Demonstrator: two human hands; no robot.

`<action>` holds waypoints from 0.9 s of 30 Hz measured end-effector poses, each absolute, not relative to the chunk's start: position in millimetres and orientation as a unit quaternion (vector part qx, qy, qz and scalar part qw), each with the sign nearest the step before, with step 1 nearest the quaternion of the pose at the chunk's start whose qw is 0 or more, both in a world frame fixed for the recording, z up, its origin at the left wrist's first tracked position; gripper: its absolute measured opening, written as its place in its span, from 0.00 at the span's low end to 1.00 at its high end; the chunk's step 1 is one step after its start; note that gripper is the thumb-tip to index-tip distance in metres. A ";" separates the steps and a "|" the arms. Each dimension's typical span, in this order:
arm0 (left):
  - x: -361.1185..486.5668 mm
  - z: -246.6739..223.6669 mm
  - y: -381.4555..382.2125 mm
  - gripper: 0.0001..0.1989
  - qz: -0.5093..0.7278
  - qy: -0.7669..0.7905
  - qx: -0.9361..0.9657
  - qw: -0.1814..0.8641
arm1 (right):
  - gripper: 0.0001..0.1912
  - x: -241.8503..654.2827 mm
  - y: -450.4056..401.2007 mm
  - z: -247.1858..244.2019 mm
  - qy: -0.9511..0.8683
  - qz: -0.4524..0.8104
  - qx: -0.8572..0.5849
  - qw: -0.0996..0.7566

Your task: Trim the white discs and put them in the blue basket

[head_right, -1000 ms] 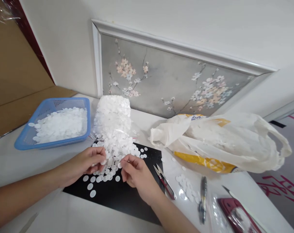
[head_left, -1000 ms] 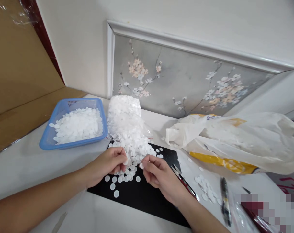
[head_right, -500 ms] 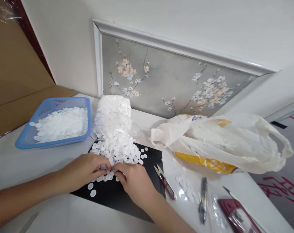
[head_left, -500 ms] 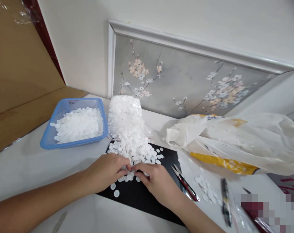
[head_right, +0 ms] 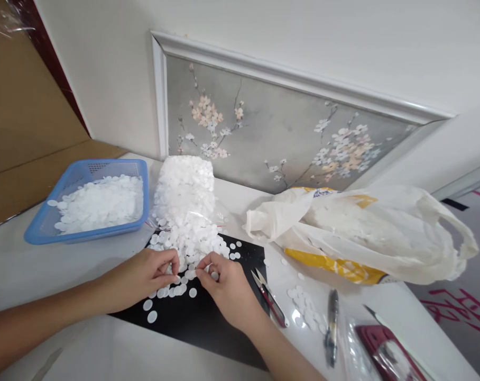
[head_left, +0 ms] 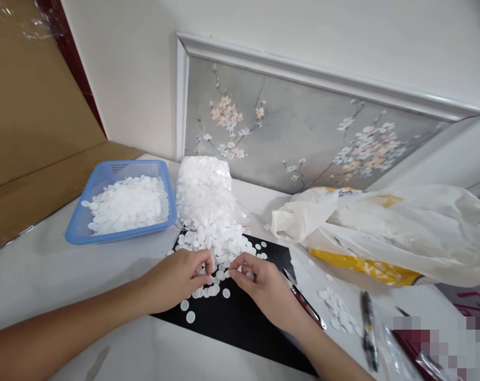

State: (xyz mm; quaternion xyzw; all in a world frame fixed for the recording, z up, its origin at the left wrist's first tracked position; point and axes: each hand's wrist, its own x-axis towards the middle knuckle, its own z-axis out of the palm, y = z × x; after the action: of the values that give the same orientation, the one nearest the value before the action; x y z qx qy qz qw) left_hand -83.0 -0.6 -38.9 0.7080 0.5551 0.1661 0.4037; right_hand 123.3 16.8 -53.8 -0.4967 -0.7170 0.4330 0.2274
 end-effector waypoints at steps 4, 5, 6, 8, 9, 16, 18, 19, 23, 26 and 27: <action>-83.1 -35.0 2.5 0.08 0.208 0.560 0.651 0.469 | 0.10 123.5 18.5 -54.5 -0.640 0.539 -0.490 0.246; -82.9 -34.2 3.3 0.09 0.211 0.559 0.641 0.482 | 0.10 122.5 18.1 -54.9 -0.613 0.575 -0.479 0.253; -82.8 -33.6 3.8 0.10 0.214 0.558 0.633 0.493 | 0.09 121.5 17.5 -55.1 -0.584 0.611 -0.466 0.262; -82.6 -32.5 4.2 0.11 0.220 0.550 0.620 0.515 | 0.09 119.7 16.3 -54.7 -0.521 0.677 -0.435 0.286; -82.5 -32.1 4.2 0.11 0.225 0.545 0.613 0.527 | 0.08 119.5 16.0 -54.0 -0.490 0.704 -0.420 0.296; -82.8 -31.3 4.8 0.09 0.258 0.518 0.522 0.627 | 0.04 128.4 21.0 -48.7 -0.456 0.752 -0.368 0.302; -84.0 -30.7 6.3 0.07 0.265 0.515 0.534 0.616 | 0.03 129.9 20.8 -47.7 -0.550 0.677 -0.405 0.274; -84.7 -30.1 7.1 0.06 0.261 0.514 0.547 0.607 | 0.05 130.0 19.9 -47.3 -0.611 0.618 -0.425 0.254; -87.9 -28.4 9.7 0.07 0.232 0.515 0.588 0.578 | 0.02 128.1 14.3 -48.4 -0.788 0.407 -0.440 0.137; -89.1 -31.9 9.3 0.07 0.231 0.535 0.640 0.501 | 0.04 128.3 12.7 -53.2 -0.852 0.324 -0.398 0.102; -89.1 -33.9 8.5 0.07 0.217 0.539 0.675 0.454 | 0.05 128.8 12.9 -55.1 -0.866 0.303 -0.385 0.101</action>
State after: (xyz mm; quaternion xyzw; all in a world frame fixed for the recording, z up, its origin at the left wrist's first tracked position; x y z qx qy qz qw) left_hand -89.1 8.5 -33.9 0.6754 0.5388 0.2171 0.4543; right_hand 128.8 12.9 -55.1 -0.3846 -0.8660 0.3032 0.1012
